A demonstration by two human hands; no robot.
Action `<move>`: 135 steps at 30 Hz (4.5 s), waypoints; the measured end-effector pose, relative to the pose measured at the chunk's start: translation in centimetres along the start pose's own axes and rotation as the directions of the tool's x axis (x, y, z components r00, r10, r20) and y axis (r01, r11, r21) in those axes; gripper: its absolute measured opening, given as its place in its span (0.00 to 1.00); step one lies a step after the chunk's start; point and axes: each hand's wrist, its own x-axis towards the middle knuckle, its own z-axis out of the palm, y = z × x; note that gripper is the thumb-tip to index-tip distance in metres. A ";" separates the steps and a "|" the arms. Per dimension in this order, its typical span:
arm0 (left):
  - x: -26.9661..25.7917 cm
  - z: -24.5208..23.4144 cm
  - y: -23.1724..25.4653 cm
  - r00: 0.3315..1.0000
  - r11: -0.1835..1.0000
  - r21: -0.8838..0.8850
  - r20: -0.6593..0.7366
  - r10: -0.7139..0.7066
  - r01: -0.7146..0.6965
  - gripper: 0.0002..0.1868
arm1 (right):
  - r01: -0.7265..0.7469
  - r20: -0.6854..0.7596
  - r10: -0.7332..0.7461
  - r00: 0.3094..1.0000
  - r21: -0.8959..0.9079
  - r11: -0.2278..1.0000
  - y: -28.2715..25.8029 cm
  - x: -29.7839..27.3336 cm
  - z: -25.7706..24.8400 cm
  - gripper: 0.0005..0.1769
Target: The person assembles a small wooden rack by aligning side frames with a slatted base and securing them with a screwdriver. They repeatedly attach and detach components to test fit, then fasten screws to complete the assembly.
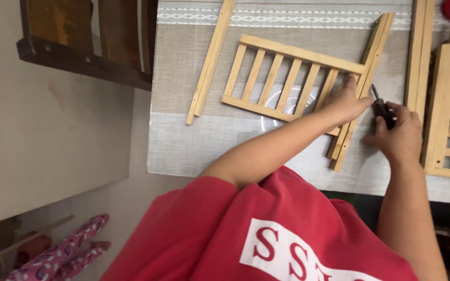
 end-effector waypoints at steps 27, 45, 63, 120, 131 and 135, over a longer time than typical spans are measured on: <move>-12.7 -29.0 -11.4 0.904 0.935 0.299 -0.425 -0.050 0.192 0.29 | -0.131 0.089 0.125 0.988 0.061 0.990 -10.8 -1.2 2.2 0.35; -12.7 -25.4 -9.1 0.930 0.946 0.251 -0.351 -0.107 0.204 0.32 | -0.106 0.023 0.109 0.994 -0.099 0.989 3.5 10.8 1.7 0.40; -12.8 -25.5 -9.0 0.934 0.933 0.282 -0.334 -0.125 0.225 0.32 | -0.161 -0.020 0.172 0.985 -0.471 0.868 5.5 13.8 -1.0 0.14; -16.0 -21.8 -10.2 0.920 0.713 -0.626 0.019 -0.391 0.316 0.42 | 0.374 0.087 -0.409 0.908 0.270 0.887 -21.0 -2.5 7.7 0.09; -16.3 -22.3 -10.1 0.931 0.884 -0.341 -0.060 -0.359 0.319 0.40 | 0.590 0.129 -0.607 0.784 0.149 0.794 -22.8 -2.4 7.4 0.08; -16.4 -22.4 -10.4 0.938 0.888 -0.344 -0.054 -0.342 0.304 0.37 | 0.624 0.102 -0.636 0.765 0.126 0.771 -23.0 -2.8 8.0 0.09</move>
